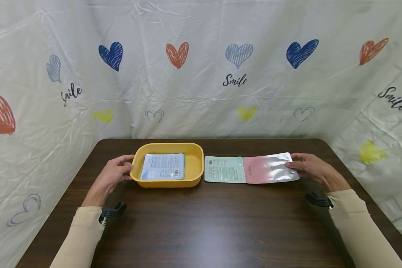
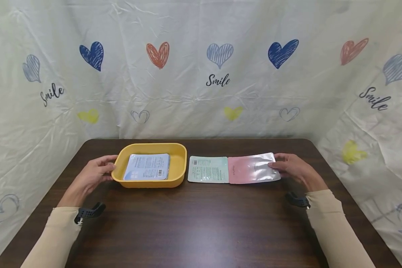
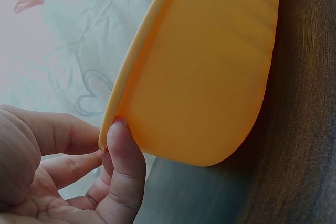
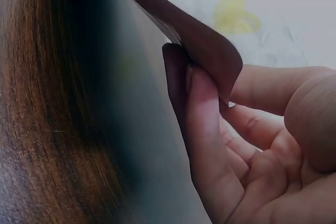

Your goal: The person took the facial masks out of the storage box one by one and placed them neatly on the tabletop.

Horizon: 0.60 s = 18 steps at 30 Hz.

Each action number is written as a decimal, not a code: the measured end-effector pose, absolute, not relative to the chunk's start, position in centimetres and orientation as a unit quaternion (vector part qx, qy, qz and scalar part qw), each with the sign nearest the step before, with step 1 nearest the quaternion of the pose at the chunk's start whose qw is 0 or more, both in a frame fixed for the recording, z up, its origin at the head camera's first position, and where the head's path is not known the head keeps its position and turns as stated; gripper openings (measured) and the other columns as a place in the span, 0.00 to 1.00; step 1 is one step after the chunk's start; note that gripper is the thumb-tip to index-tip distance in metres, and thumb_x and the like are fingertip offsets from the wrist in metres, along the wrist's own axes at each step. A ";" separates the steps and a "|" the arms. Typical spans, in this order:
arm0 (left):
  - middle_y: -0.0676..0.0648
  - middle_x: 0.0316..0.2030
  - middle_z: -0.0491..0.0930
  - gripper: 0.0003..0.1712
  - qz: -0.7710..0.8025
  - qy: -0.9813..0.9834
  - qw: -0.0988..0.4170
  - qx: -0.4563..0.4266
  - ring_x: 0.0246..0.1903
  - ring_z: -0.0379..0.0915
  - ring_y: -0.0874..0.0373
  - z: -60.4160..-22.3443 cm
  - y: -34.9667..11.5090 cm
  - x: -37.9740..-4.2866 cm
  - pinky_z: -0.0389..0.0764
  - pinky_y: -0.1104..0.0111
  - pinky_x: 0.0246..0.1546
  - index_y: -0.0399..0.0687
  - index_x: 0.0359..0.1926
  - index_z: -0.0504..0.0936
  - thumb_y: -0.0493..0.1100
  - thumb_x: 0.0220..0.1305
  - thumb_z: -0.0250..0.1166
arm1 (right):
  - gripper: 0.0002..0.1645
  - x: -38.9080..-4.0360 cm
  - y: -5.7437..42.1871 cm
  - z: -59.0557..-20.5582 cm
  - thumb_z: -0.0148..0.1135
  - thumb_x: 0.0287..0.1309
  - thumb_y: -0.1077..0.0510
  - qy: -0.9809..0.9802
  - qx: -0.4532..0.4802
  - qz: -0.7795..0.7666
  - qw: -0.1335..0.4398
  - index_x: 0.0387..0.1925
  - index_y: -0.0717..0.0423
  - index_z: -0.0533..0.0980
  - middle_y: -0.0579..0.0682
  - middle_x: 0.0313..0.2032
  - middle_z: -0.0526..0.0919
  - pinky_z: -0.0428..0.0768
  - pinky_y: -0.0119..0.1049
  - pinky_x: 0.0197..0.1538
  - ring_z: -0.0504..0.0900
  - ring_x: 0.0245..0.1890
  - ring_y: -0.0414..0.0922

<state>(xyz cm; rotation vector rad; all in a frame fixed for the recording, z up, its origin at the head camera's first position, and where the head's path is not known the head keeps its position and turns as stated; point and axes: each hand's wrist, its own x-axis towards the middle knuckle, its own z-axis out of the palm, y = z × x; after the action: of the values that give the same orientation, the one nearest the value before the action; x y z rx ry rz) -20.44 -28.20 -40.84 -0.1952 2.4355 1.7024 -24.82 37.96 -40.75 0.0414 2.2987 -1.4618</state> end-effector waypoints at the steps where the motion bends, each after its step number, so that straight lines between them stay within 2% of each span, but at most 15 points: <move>1: 0.35 0.49 0.73 0.30 0.570 0.815 0.082 -0.066 0.43 0.75 0.45 -40.8 -28.2 -20.4 0.85 0.68 0.40 0.40 0.75 0.64 0.37 0.74 0.55 | 0.40 -24.9 37.9 -40.7 0.65 0.68 0.52 0.828 0.015 -0.521 0.207 0.70 0.70 0.59 0.40 0.40 0.81 0.84 0.37 0.43 0.83 0.38 0.38; 4: 0.34 0.50 0.72 0.30 0.570 0.815 0.081 -0.065 0.44 0.75 0.44 -40.8 -28.1 -20.4 0.85 0.68 0.40 0.40 0.75 0.64 0.37 0.74 0.55 | 0.42 -24.8 38.0 -40.5 0.64 0.69 0.52 0.837 0.013 -0.507 0.206 0.71 0.72 0.57 0.43 0.43 0.82 0.84 0.37 0.45 0.82 0.40 0.37; 7: 0.34 0.49 0.72 0.30 0.570 0.815 0.081 -0.065 0.43 0.75 0.45 -40.8 -28.0 -20.5 0.85 0.68 0.40 0.40 0.75 0.64 0.37 0.74 0.54 | 0.42 -24.7 38.1 -39.9 0.60 0.71 0.52 0.849 0.011 -0.487 0.205 0.72 0.75 0.56 0.53 0.52 0.81 0.85 0.38 0.48 0.82 0.44 0.37; 10: 0.35 0.48 0.72 0.30 0.567 0.818 0.079 -0.064 0.41 0.76 0.48 -40.7 -28.0 -20.6 0.85 0.68 0.39 0.40 0.74 0.65 0.37 0.74 0.55 | 0.39 -24.6 38.0 -39.2 0.55 0.74 0.50 0.873 0.010 -0.444 0.200 0.70 0.77 0.58 0.66 0.58 0.78 0.85 0.42 0.51 0.84 0.48 0.44; 12: 0.36 0.47 0.72 0.30 0.562 0.820 0.078 -0.068 0.39 0.76 0.50 -40.8 -28.1 -20.7 0.85 0.68 0.39 0.40 0.74 0.65 0.37 0.74 0.55 | 0.37 -24.5 37.8 -38.9 0.53 0.76 0.50 0.890 0.009 -0.415 0.189 0.68 0.79 0.61 0.71 0.59 0.77 0.85 0.45 0.50 0.85 0.50 0.51; 16: 0.36 0.50 0.73 0.30 0.551 0.827 0.080 -0.078 0.39 0.76 0.50 -40.7 -28.1 -20.7 0.85 0.67 0.39 0.40 0.74 0.65 0.39 0.73 0.55 | 0.34 -24.2 36.9 -38.1 0.52 0.76 0.49 0.916 -0.005 -0.368 0.162 0.64 0.78 0.66 0.73 0.57 0.78 0.85 0.47 0.49 0.85 0.51 0.59; 18: 0.35 0.53 0.73 0.31 0.549 0.828 0.084 -0.081 0.40 0.76 0.49 -40.6 -28.1 -20.6 0.85 0.66 0.41 0.40 0.74 0.65 0.40 0.74 0.55 | 0.34 -24.1 36.2 -37.7 0.52 0.76 0.48 0.921 -0.015 -0.358 0.152 0.63 0.77 0.68 0.72 0.56 0.79 0.85 0.48 0.49 0.85 0.51 0.59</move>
<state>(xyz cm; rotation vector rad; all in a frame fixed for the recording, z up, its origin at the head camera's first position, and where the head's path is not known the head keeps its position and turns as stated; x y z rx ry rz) -20.64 -28.08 -40.65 -0.2404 2.4704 1.6371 -24.11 36.20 -37.72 -0.0430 2.6426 -1.0286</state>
